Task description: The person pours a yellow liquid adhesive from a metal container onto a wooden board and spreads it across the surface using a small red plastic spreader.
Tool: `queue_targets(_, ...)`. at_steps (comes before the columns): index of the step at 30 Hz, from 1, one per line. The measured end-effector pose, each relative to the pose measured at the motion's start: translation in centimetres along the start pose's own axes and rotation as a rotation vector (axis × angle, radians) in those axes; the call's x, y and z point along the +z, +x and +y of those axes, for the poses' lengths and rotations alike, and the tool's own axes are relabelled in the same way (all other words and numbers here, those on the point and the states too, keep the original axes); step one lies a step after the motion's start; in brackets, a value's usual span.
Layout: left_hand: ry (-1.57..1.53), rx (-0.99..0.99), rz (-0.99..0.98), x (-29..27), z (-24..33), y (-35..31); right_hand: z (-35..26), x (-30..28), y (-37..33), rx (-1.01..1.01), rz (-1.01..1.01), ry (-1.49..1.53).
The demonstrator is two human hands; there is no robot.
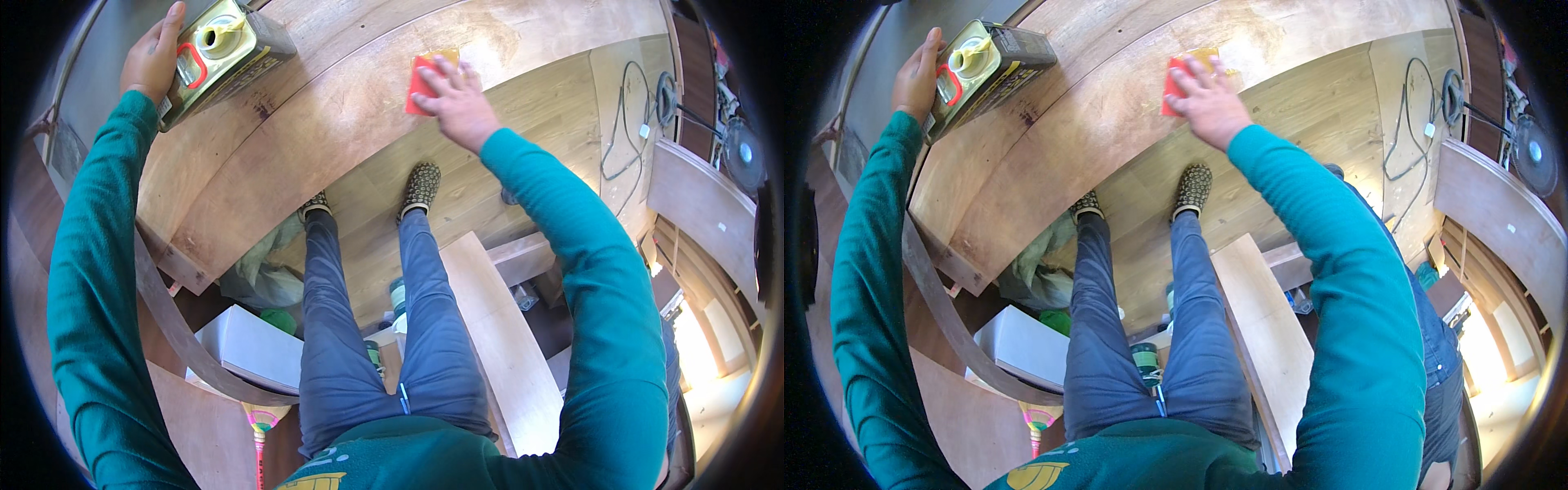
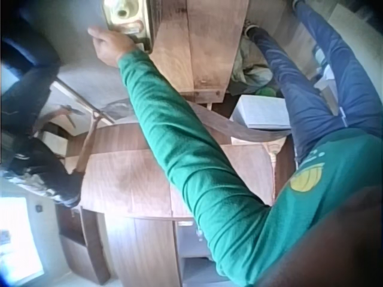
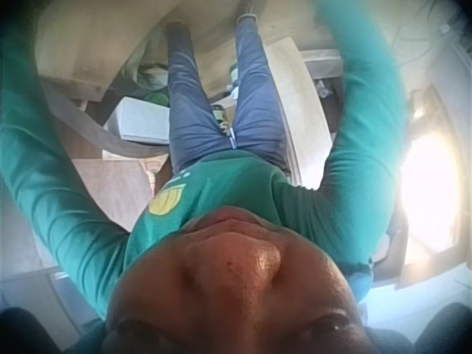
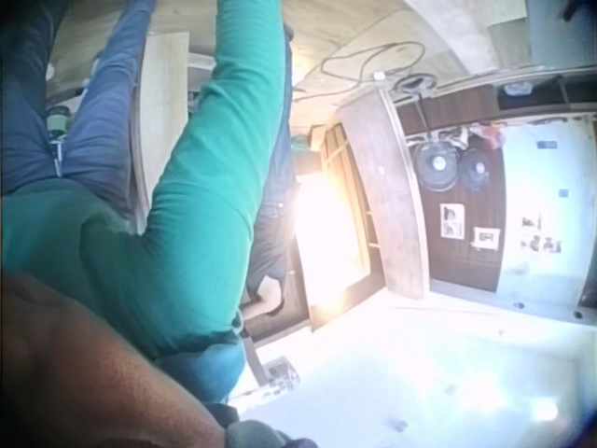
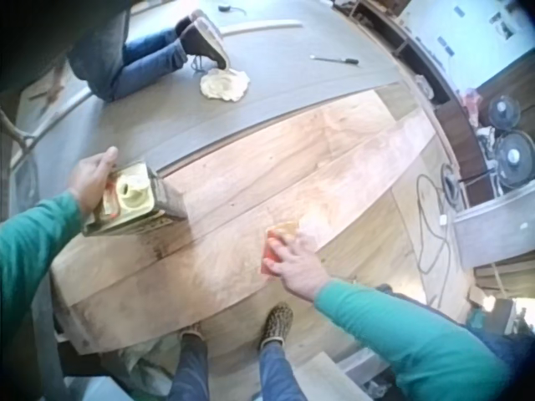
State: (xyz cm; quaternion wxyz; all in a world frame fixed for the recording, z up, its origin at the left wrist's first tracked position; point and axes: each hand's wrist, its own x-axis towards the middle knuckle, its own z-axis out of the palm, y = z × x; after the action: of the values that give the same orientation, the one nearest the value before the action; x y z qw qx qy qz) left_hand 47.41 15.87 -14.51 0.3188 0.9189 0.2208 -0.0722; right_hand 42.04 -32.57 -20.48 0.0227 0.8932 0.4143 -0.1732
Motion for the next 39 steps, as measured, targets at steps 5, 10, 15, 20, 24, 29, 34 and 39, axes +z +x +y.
queue_targets(5,-0.009,-0.006,-0.024,0.2,-0.4,0.3,-4.0,1.2,3.0,-0.193,-0.054,-0.042)
queue_targets(10,-0.081,-0.028,-0.014,0.4,-1.8,0.8,0.8,0.9,4.0,-0.133,-0.111,-0.080)
queue_targets(15,0.006,0.001,0.010,0.4,-1.7,1.2,6.0,0.4,3.3,-0.067,-0.160,-0.188)
queue_targets(20,-0.006,-0.001,0.017,0.0,-2.9,1.4,10.7,-0.7,3.3,0.132,-0.243,-0.295)
queue_targets(24,-0.029,-0.022,0.002,0.1,-3.7,2.2,15.9,0.3,1.2,0.320,-0.235,-0.261)
queue_targets(29,-0.074,-0.036,0.007,0.4,-3.1,1.8,17.7,2.9,-3.5,0.525,-0.269,-0.080)
queue_targets(34,-0.019,-0.043,0.002,-0.1,-3.4,1.9,14.5,4.0,-7.5,0.460,-0.235,0.063)
queue_targets(39,-0.051,-0.045,0.009,0.1,-2.0,1.2,14.8,2.7,-6.6,0.523,0.069,0.227)
